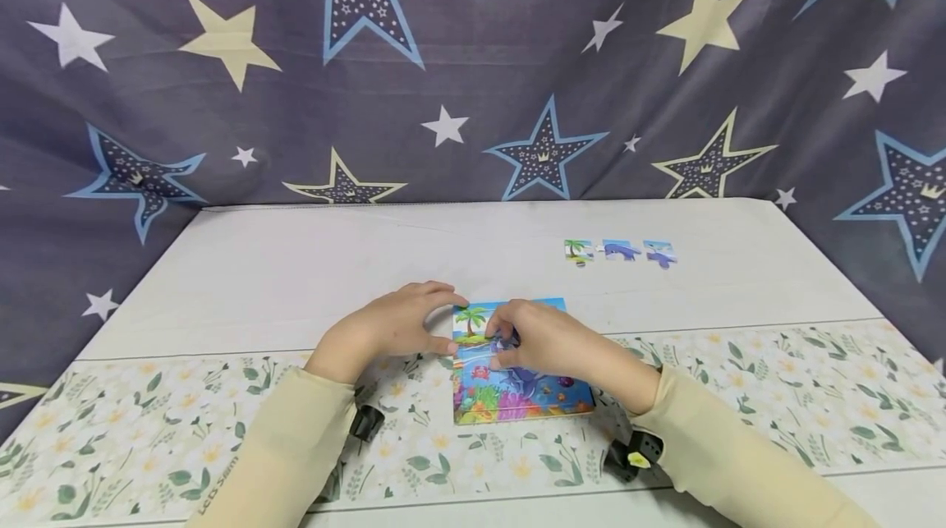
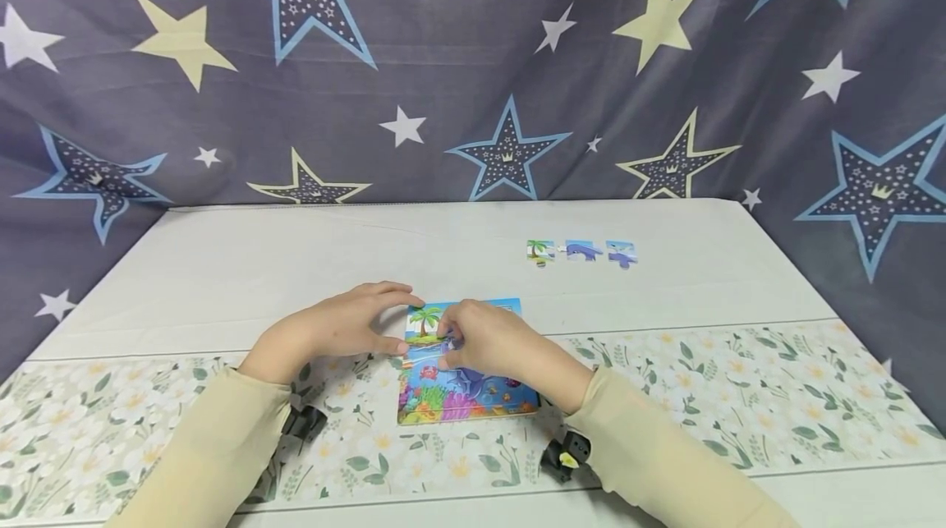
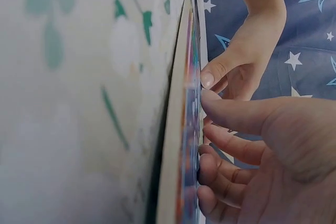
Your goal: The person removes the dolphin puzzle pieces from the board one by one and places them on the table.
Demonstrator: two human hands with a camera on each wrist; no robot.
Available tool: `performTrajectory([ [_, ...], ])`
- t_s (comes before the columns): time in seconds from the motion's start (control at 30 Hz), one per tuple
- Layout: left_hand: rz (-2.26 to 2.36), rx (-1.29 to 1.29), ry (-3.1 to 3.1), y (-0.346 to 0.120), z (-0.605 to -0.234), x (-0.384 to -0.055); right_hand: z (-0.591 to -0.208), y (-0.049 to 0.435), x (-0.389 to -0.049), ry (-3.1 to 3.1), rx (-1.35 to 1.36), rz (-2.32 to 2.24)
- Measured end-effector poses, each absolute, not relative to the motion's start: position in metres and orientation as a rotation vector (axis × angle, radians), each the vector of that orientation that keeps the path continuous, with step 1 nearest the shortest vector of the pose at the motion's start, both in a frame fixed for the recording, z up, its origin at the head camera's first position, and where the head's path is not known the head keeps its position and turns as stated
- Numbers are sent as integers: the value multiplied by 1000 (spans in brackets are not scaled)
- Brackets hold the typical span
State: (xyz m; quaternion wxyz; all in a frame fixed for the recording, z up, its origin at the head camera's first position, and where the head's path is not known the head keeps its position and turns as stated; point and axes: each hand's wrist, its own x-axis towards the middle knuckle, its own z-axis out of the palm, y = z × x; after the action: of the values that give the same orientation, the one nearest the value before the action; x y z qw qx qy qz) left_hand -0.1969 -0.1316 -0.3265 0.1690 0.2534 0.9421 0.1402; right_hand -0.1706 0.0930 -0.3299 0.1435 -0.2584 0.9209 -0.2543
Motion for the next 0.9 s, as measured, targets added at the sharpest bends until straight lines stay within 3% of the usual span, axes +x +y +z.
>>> performTrajectory([
  [0.9, 444, 731, 2658, -133, -329, -198, -334, 95, -170, 2664, -776, -744],
])
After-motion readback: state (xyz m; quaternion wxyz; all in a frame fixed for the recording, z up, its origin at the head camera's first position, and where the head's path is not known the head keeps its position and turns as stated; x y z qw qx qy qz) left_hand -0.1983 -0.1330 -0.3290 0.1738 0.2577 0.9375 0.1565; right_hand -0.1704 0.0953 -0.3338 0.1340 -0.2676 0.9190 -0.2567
